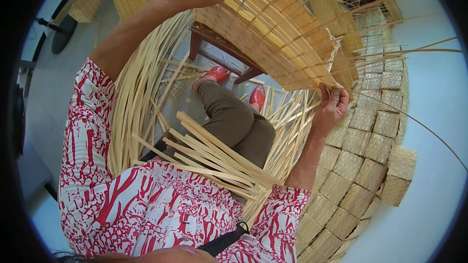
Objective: The person cuts dried palm leaves into strips using scissors, then weaves the strips into a rectangular basket frame. The person repeatedly inserts and adjusts the strips to build up the basket walls.
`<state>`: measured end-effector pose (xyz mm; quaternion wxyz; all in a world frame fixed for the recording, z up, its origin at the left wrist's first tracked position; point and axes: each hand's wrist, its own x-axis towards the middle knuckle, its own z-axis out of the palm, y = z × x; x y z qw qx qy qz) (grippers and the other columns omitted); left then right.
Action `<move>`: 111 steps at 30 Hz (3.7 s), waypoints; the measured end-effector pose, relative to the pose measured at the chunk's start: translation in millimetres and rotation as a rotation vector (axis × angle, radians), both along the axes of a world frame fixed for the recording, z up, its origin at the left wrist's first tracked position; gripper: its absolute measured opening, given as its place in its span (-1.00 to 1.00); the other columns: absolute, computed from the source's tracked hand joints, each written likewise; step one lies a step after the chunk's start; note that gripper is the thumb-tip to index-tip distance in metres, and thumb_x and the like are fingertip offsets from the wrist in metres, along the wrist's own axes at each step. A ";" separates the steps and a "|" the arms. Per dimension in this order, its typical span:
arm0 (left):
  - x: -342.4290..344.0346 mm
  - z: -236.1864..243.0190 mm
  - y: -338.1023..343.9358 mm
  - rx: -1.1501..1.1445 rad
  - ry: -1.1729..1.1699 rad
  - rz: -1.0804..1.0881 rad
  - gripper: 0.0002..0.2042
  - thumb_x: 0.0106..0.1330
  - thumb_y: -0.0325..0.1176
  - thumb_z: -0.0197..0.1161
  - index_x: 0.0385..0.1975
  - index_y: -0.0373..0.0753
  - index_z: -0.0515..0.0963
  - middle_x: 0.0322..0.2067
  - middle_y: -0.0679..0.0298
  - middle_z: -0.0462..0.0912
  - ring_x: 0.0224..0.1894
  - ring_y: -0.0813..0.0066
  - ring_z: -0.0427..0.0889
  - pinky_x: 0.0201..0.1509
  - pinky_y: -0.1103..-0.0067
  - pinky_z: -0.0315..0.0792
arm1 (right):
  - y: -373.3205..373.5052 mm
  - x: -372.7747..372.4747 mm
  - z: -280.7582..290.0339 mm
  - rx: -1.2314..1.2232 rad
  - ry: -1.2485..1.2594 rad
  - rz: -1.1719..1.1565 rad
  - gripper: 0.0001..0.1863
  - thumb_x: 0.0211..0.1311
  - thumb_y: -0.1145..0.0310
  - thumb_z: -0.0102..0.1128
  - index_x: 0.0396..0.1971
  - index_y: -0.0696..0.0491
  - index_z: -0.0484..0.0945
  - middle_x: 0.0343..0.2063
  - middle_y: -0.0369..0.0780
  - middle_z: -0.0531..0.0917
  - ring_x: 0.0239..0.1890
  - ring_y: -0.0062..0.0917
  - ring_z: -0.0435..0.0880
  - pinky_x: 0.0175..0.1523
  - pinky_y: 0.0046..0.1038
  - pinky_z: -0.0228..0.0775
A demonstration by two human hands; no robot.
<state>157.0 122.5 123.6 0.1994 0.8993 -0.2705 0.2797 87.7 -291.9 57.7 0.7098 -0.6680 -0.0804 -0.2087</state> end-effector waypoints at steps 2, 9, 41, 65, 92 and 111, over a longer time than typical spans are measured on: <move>-7.4 -0.7 -1.0 -0.012 -0.025 0.023 -0.94 0.27 -0.41 0.11 -0.42 -0.22 0.46 -0.56 0.00 0.56 -0.49 -0.05 0.64 -0.44 0.19 0.48 | 2.4 -1.1 0.9 0.006 -0.004 -0.002 -0.84 0.49 0.39 0.01 -0.14 0.18 0.48 -0.19 -0.20 0.59 -0.16 -0.51 0.63 0.03 -0.37 0.62; -10.6 -17.6 -6.0 0.125 -0.172 0.195 -0.87 0.42 -0.35 0.10 -0.09 -0.09 0.47 -0.53 0.16 0.63 -0.52 0.21 0.69 -0.48 0.36 0.53 | -3.9 11.4 -0.8 0.023 0.010 -0.055 -0.83 0.49 0.39 0.01 -0.13 0.17 0.48 -0.18 -0.19 0.61 -0.16 -0.50 0.64 0.02 -0.39 0.62; 11.2 -36.4 33.6 -1.151 0.211 -0.298 -0.90 0.30 -0.42 0.37 -0.33 -0.26 0.57 -0.58 0.54 0.50 -0.52 0.87 0.41 -0.42 0.81 0.35 | -19.2 2.8 8.9 0.084 0.063 0.103 -0.84 0.49 0.35 0.01 -0.12 0.10 0.50 -0.17 -0.20 0.66 -0.11 -0.49 0.67 0.06 -0.35 0.59; -10.1 -26.2 53.3 -0.682 0.217 -0.289 -0.41 0.10 -0.41 0.49 0.17 -0.19 0.42 -0.18 0.37 0.60 -0.19 0.68 0.54 -0.11 0.66 0.47 | -28.6 6.2 9.8 0.072 0.076 0.105 -0.83 0.49 0.34 0.00 -0.12 0.10 0.49 -0.17 -0.20 0.67 -0.12 -0.51 0.67 0.05 -0.37 0.60; -10.3 -11.1 33.0 -1.134 0.415 -0.465 -0.94 0.26 -0.48 0.38 -0.38 -0.27 0.62 -0.50 0.46 0.60 -0.42 0.79 0.52 -0.33 0.80 0.40 | -35.3 2.7 10.5 0.130 0.061 0.138 -0.84 0.48 0.34 0.02 -0.12 0.11 0.48 -0.17 -0.18 0.67 -0.13 -0.48 0.68 0.04 -0.36 0.61; -36.0 -40.8 33.0 -1.066 -0.234 0.026 -0.73 0.21 -0.39 0.41 -0.11 -0.23 0.58 -0.25 0.23 0.66 -0.21 0.43 0.65 -0.14 0.58 0.52 | -29.0 16.2 0.5 0.109 0.051 0.104 -0.82 0.48 0.37 0.03 -0.06 0.11 0.50 -0.15 -0.21 0.66 -0.13 -0.49 0.68 -0.02 -0.39 0.63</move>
